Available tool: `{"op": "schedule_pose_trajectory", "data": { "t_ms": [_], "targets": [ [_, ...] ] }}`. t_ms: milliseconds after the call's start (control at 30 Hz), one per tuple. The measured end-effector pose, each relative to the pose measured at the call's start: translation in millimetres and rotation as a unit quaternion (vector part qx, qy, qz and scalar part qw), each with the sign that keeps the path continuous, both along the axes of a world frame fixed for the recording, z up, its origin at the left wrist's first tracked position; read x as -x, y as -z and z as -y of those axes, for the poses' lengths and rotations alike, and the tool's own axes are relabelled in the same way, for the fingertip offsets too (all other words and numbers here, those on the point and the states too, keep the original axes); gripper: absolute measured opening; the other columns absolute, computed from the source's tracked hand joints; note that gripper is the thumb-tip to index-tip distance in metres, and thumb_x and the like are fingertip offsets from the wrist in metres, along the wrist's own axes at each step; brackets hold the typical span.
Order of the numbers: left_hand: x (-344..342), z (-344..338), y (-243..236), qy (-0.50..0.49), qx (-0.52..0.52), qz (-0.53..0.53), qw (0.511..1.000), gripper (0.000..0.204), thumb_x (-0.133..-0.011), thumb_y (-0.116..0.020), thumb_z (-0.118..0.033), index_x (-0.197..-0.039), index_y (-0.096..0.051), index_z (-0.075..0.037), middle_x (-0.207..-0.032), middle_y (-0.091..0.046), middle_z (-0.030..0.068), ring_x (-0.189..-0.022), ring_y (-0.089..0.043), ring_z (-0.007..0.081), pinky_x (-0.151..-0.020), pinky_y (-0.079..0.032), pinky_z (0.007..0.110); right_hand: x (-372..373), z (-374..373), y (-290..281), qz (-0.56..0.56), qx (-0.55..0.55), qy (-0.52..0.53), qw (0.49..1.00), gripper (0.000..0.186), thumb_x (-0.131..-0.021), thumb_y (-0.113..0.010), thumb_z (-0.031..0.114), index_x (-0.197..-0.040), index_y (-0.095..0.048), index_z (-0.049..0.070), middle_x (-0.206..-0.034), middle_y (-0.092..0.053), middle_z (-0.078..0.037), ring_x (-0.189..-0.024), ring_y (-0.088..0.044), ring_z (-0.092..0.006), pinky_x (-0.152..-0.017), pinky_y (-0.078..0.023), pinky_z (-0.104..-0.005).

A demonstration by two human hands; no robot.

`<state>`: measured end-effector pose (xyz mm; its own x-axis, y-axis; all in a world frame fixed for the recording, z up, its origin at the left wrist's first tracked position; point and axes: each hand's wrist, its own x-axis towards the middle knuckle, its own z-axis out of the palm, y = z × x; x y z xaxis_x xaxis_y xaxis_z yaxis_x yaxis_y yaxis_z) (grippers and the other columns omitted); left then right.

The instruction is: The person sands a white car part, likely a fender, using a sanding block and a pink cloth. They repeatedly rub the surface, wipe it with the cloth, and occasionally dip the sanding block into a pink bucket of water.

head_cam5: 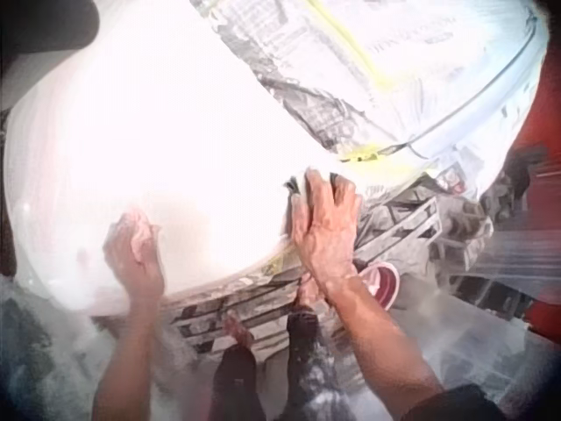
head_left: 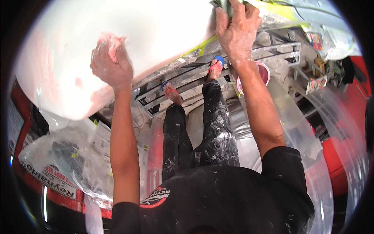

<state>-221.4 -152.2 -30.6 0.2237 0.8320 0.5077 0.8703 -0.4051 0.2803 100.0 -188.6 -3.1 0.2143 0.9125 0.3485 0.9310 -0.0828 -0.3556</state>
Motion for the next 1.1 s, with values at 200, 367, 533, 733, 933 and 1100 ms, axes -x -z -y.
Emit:
{"op": "schedule_pose_trajectory", "data": {
  "t_ms": [200,367,533,733,933,1100],
  "targets": [
    [4.6,-9.8,18.1,-0.014,-0.038,0.021,0.999,0.036,-0.095,-0.072,-0.039,-0.113,-0.072,-0.008,-0.118,-0.073,0.0121,-0.114,-0.067,0.0322,-0.104,-0.048,0.048,-7.4,7.3,7.8,0.026,-0.031,-0.015,0.999,0.049,-0.093,-0.073,0.025,-0.138,-0.058,0.011,-0.123,-0.055,-0.028,-0.109,-0.053,-0.0404,-0.092,-0.042,-0.0532],
    [6.2,2.7,11.8,-0.082,-0.026,0.001,0.996,0.045,-0.091,-0.074,-0.047,-0.119,-0.070,-0.012,-0.121,-0.072,0.0073,-0.118,-0.064,0.0301,-0.108,-0.043,0.046,-30.2,17.8,-6.5,0.027,0.045,-0.283,0.958,0.055,-0.090,-0.076,0.015,-0.143,-0.061,0.018,-0.136,-0.053,-0.025,-0.113,-0.053,-0.0398,-0.100,-0.040,-0.0493],
    [-1.2,8.0,12.8,-0.148,-0.021,-0.036,0.988,0.048,-0.091,-0.074,-0.050,-0.122,-0.069,-0.014,-0.127,-0.069,0.0055,-0.122,-0.060,0.0296,-0.109,-0.040,0.047,39.3,-12.2,-7.5,0.024,0.089,-0.468,0.879,0.068,-0.079,-0.074,0.003,-0.144,-0.062,0.020,-0.146,-0.052,-0.015,-0.116,-0.054,-0.0376,-0.099,-0.046,-0.0484],
    [2.5,12.6,19.4,-0.161,-0.001,0.006,0.987,0.047,-0.091,-0.071,-0.052,-0.123,-0.069,-0.018,-0.132,-0.066,0.0035,-0.125,-0.058,0.0308,-0.109,-0.040,0.048,92.9,-32.0,-23.5,0.010,0.132,-0.559,0.819,0.060,-0.085,-0.062,0.003,-0.143,-0.060,0.019,-0.147,-0.050,-0.015,-0.122,-0.054,-0.0389,-0.106,-0.044,-0.0498],
    [-0.3,15.7,0.2,-0.149,0.032,0.019,0.988,0.040,-0.090,-0.071,-0.035,-0.125,-0.069,-0.015,-0.143,-0.063,0.0064,-0.136,-0.055,0.0316,-0.113,-0.037,0.048,-0.8,-34.8,-33.1,0.075,0.147,-0.584,0.795,0.056,-0.088,-0.070,0.008,-0.143,-0.062,0.019,-0.149,-0.051,-0.014,-0.126,-0.052,-0.0383,-0.106,-0.043,-0.0478],
    [5.7,10.5,3.8,-0.116,0.035,0.033,0.992,0.037,-0.088,-0.072,-0.027,-0.122,-0.069,-0.014,-0.137,-0.067,0.0056,-0.133,-0.057,0.0263,-0.111,-0.041,0.048,92.2,-63.0,-36.5,0.052,0.159,-0.590,0.790,0.058,-0.087,-0.074,0.009,-0.143,-0.062,0.018,-0.147,-0.051,-0.016,-0.124,-0.054,-0.0354,-0.105,-0.044,-0.0462]
  ]
}}
